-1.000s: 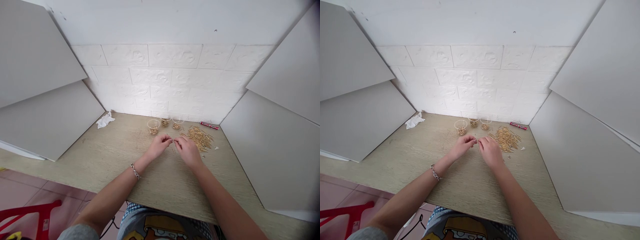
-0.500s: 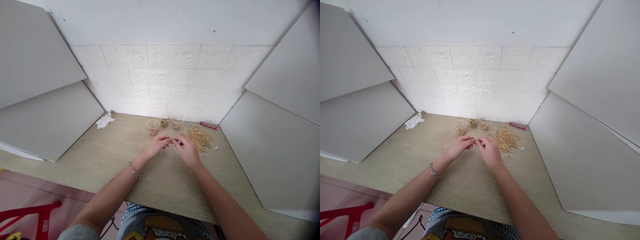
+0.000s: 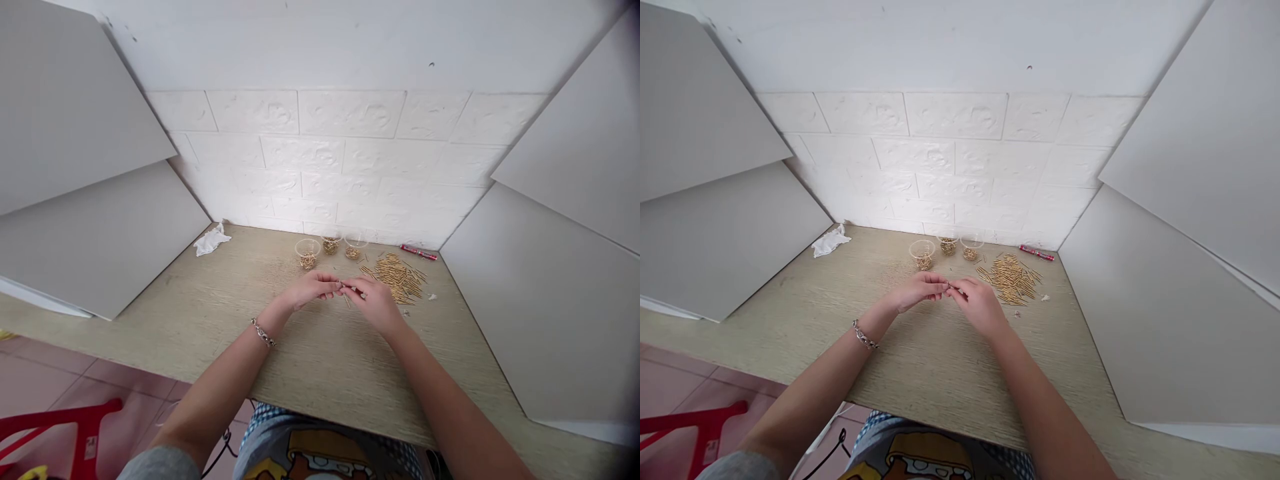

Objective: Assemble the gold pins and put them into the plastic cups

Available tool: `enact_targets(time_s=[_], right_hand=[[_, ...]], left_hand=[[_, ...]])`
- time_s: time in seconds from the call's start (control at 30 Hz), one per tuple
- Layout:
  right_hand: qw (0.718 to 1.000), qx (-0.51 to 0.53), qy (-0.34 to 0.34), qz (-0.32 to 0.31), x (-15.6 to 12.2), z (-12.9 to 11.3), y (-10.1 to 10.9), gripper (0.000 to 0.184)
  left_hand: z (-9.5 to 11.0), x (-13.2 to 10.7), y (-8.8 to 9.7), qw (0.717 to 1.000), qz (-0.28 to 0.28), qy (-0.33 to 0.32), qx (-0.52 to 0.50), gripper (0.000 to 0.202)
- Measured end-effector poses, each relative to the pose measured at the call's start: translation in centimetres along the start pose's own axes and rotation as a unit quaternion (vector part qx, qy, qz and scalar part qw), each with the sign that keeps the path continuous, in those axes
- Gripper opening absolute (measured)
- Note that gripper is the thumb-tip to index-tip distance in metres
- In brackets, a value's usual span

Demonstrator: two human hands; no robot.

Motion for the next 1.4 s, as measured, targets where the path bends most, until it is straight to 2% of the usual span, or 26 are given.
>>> enact_targets(time_s=[0.27, 0.63, 1.07, 1.4], right_hand=[[1.0, -0.016, -0.002, -0.004, -0.08, -0.11, -0.12, 0.016], [0.996, -0.035, 0.027, 0.071, -0.16, -0.27, 0.23, 0.017], [0.997, -0.002, 0.046, 0.054, -0.12, -0.55, 0.28, 0.018], [0.997, -0.004, 0.036, 0.073, -0.18, -0.48, 0.37, 0.018]], left_hand=[[-0.17, 0.14, 0.0, 0.999, -0.006, 0.018, -0.039, 0.025], [0.08, -0.17, 0.09, 0.994, 0.004, 0.038, -0.102, 0.024], [-0.16, -0.34, 0.46, 0.992, -0.032, 0.061, -0.105, 0.025], [-0.34, -0.13, -0.13, 0.979, -0.038, 0.061, -0.191, 0.025]])
Point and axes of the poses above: each hand's wrist, its own x-axis towards the middle knuckle, its own y-axis out of the back of the hand, z = x × y, the point moved 3 cm from there along x, towards the middle knuckle, and after that the axes turned 7 degrees about y, right-handed, at the moved point
